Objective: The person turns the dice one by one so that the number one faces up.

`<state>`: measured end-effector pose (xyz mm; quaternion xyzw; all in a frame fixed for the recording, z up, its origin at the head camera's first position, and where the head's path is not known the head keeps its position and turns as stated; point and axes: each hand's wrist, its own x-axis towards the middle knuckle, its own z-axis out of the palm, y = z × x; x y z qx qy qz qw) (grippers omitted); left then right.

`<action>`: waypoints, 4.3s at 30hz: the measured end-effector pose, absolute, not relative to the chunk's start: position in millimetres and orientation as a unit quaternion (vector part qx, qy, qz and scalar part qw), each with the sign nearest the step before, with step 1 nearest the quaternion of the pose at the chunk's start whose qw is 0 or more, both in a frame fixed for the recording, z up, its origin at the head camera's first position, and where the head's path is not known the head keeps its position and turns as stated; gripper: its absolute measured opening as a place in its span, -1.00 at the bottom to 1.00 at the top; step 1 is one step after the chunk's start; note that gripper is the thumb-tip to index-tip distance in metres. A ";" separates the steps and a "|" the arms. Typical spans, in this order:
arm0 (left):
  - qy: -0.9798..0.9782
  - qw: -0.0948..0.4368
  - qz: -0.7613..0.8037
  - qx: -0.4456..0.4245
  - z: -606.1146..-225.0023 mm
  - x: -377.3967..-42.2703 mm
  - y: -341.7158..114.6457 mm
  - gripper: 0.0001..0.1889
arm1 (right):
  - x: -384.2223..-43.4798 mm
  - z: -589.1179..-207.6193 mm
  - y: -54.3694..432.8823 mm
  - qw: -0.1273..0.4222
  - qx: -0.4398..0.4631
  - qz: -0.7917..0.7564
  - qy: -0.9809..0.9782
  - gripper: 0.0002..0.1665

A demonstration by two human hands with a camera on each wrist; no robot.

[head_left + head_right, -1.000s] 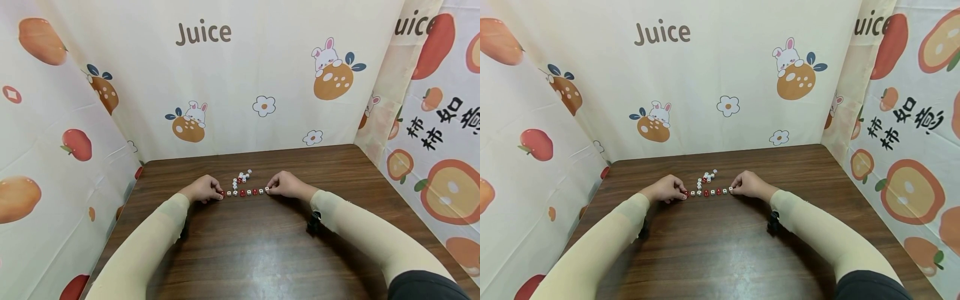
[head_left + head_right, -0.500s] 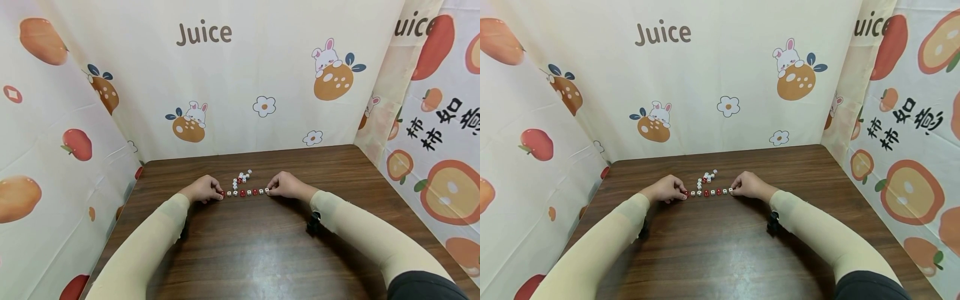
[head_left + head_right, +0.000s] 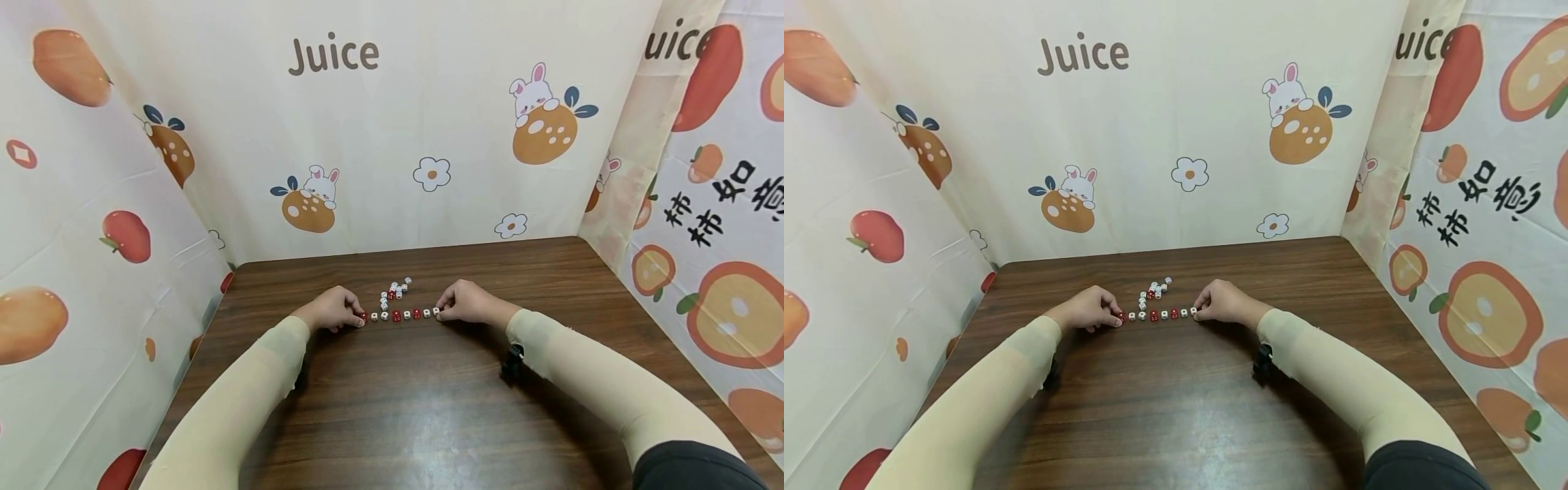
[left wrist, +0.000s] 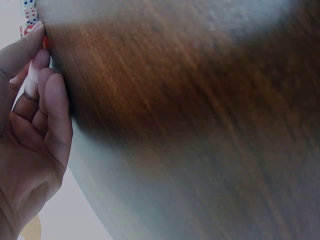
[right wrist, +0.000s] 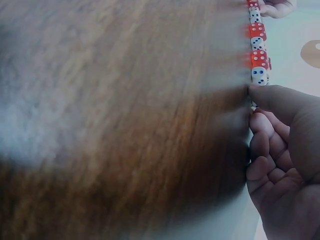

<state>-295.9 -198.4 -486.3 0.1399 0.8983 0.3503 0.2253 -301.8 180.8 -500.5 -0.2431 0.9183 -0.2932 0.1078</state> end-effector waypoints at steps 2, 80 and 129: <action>0.899 0.225 0.350 0.141 -486.5 -295.6 -198.4 -0.91 | -303.5 -499.8 181.4 0.115 -0.246 -0.292 0.917 -0.88; 0.897 0.222 0.355 0.140 -488.8 -295.0 -198.2 -0.91 | -332.1 -498.4 102.6 0.069 -0.265 -0.267 0.924 -0.91; 0.900 0.164 0.390 0.106 -506.2 -284.8 -199.8 -0.84 | -313.6 -509.8 199.6 0.102 -0.209 -0.382 0.894 -0.88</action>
